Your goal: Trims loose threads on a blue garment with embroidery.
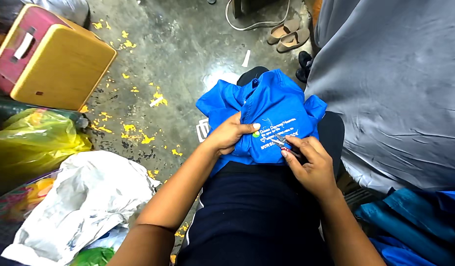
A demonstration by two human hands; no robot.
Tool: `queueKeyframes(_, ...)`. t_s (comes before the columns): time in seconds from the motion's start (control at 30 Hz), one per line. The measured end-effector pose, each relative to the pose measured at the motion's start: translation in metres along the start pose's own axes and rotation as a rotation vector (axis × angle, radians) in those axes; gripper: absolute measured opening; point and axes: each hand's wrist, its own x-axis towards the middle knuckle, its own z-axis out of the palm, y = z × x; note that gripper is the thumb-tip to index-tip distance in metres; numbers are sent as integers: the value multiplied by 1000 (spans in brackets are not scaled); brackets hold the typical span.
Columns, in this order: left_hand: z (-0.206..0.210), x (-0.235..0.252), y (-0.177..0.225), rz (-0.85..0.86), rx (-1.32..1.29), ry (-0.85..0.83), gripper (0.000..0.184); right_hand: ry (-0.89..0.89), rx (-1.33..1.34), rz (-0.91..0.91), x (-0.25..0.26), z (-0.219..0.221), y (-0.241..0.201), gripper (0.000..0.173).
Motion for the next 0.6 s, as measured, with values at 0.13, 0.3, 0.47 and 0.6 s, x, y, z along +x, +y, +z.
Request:
queueKeyframes(0.13,1,-1,1,-3,10,8,26,-1,-3,-7,0,0,0,31)
queueKeyframes(0.3,-1,-1,1,-2,25,-7,26,2,6,0,0,1,-1,31)
queueKeyframes(0.47,-1,-1,1,0,10,-1,26,-6,-22,9,0,0,-4,31)
queueKeyframes(0.6,-1,-1,0,0,8,-8,26,5,-21,0,0,-1,-4,31)
